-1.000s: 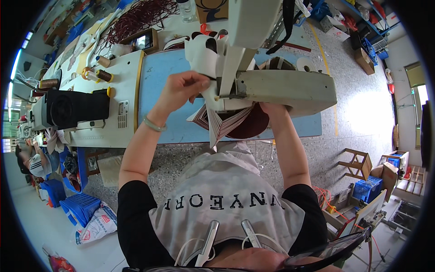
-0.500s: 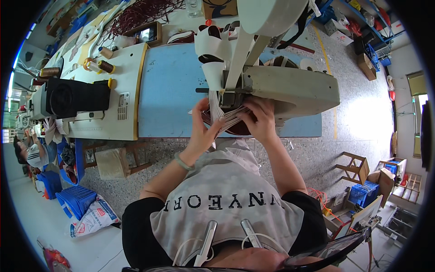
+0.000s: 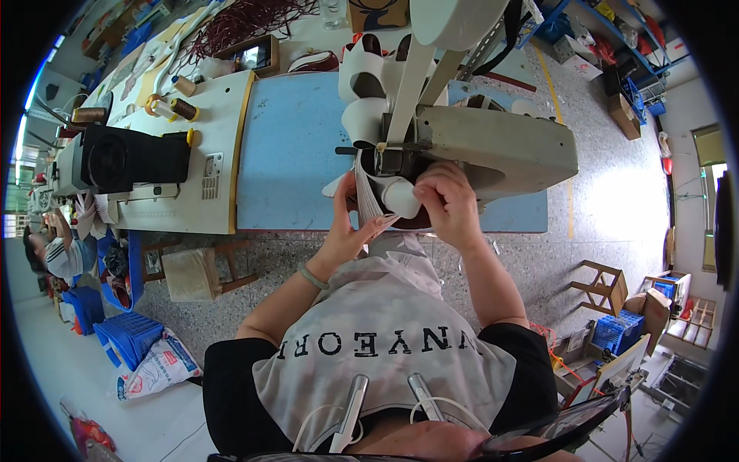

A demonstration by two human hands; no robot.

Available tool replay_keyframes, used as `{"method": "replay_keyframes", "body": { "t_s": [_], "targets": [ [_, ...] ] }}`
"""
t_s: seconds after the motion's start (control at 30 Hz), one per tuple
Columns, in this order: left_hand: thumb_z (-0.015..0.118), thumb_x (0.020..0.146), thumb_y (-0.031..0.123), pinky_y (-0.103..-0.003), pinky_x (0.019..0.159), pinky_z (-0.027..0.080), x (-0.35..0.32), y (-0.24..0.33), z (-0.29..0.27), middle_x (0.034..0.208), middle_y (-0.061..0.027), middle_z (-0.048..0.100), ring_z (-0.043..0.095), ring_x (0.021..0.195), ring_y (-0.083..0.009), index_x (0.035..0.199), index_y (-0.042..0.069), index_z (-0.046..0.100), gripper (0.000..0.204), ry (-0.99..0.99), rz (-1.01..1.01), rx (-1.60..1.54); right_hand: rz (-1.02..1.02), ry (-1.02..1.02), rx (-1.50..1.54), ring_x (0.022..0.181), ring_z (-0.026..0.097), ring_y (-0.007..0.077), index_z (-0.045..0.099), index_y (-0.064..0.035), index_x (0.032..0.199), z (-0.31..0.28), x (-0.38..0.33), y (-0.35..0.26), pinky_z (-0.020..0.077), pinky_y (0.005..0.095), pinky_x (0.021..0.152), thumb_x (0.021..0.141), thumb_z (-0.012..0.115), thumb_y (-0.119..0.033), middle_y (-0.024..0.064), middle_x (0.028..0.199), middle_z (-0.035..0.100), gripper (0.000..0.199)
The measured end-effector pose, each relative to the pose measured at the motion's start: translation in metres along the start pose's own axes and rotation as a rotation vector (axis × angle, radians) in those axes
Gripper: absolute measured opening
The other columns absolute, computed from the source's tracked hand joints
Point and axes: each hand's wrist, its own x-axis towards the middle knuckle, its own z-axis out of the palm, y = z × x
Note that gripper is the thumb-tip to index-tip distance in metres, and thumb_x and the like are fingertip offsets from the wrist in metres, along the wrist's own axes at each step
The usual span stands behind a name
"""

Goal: The person aligns shoe components by hand, moves them to a taping machine, and feeds each component through the machine to apply tape.

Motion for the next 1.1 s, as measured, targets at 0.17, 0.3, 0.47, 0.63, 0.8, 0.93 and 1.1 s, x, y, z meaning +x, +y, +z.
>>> {"method": "replay_keyframes", "body": {
  "t_s": [0.17,0.3,0.47,0.63,0.8,0.93,1.1],
  "targets": [
    [0.071,0.077,0.006,-0.040,0.093,0.040,0.030,0.046,-0.026,0.126,-0.0150,0.049,0.049,0.111,-0.0311,0.133,0.003,0.042,0.063,-0.095,0.454,0.462,-0.039,-0.289,0.111,0.074,0.059,0.0238,0.061,-0.0051,0.077,-0.022,0.010,-0.006,0.0425,0.0349,0.071,0.078,0.067,-0.007,0.0054,0.075,0.062,0.006],
    [0.066,0.075,0.000,-0.036,0.078,0.049,0.068,0.093,-0.036,0.107,-0.0064,0.062,0.061,0.090,-0.0271,0.104,0.009,0.063,0.030,-0.474,0.540,0.612,-0.195,-0.461,0.123,0.073,0.058,0.0204,0.062,-0.0087,0.078,-0.022,0.013,-0.015,0.0401,0.0331,0.069,0.078,0.069,-0.012,0.0009,0.074,0.061,0.008],
    [0.067,0.079,0.008,-0.035,0.070,0.052,0.089,0.104,-0.051,0.096,-0.0067,0.066,0.063,0.079,-0.0261,0.096,0.009,0.065,0.018,-0.681,0.473,0.735,-0.078,-0.394,0.174,0.072,0.057,0.0206,0.063,-0.0066,0.080,-0.026,0.009,-0.005,0.0420,0.0328,0.070,0.076,0.072,-0.011,0.0025,0.074,0.061,0.011],
    [0.067,0.080,0.002,-0.031,0.065,0.052,0.086,0.108,-0.058,0.088,-0.0080,0.066,0.065,0.075,-0.0187,0.092,0.005,0.061,0.013,-0.511,0.315,0.513,0.510,-0.404,0.164,0.065,0.054,0.0061,0.067,-0.0009,0.093,-0.032,0.002,0.009,0.0435,0.0224,0.061,0.076,0.078,-0.016,-0.0005,0.075,0.064,0.025],
    [0.065,0.086,-0.001,-0.027,0.064,0.052,0.089,0.107,-0.048,0.088,-0.0085,0.064,0.060,0.078,-0.0108,0.095,0.003,0.045,0.023,-0.288,-0.098,0.083,0.773,-0.204,0.730,0.073,0.055,0.0073,0.066,0.0007,0.095,-0.029,0.006,0.027,0.0441,0.0201,0.065,0.077,0.077,-0.012,0.0007,0.081,0.063,0.024],
    [0.063,0.088,-0.002,-0.024,0.060,0.050,0.089,0.094,-0.046,0.088,-0.0089,0.061,0.059,0.079,-0.0092,0.091,0.007,0.030,0.034,-0.210,-0.003,-0.045,0.764,-0.034,0.809,0.075,0.058,0.0107,0.063,0.0000,0.102,-0.023,0.018,0.025,0.0453,0.0216,0.063,0.074,0.075,-0.005,0.0035,0.088,0.063,0.031],
    [0.063,0.087,-0.001,-0.020,0.049,0.048,0.099,0.085,-0.049,0.088,-0.0093,0.062,0.057,0.070,-0.0087,0.090,0.010,0.029,0.036,-0.213,-0.027,-0.053,0.728,0.102,0.869,0.081,0.061,0.0146,0.058,-0.0010,0.109,-0.010,0.020,0.030,0.0505,0.0254,0.066,0.073,0.074,0.000,0.0067,0.095,0.062,0.039]
  ]
}}
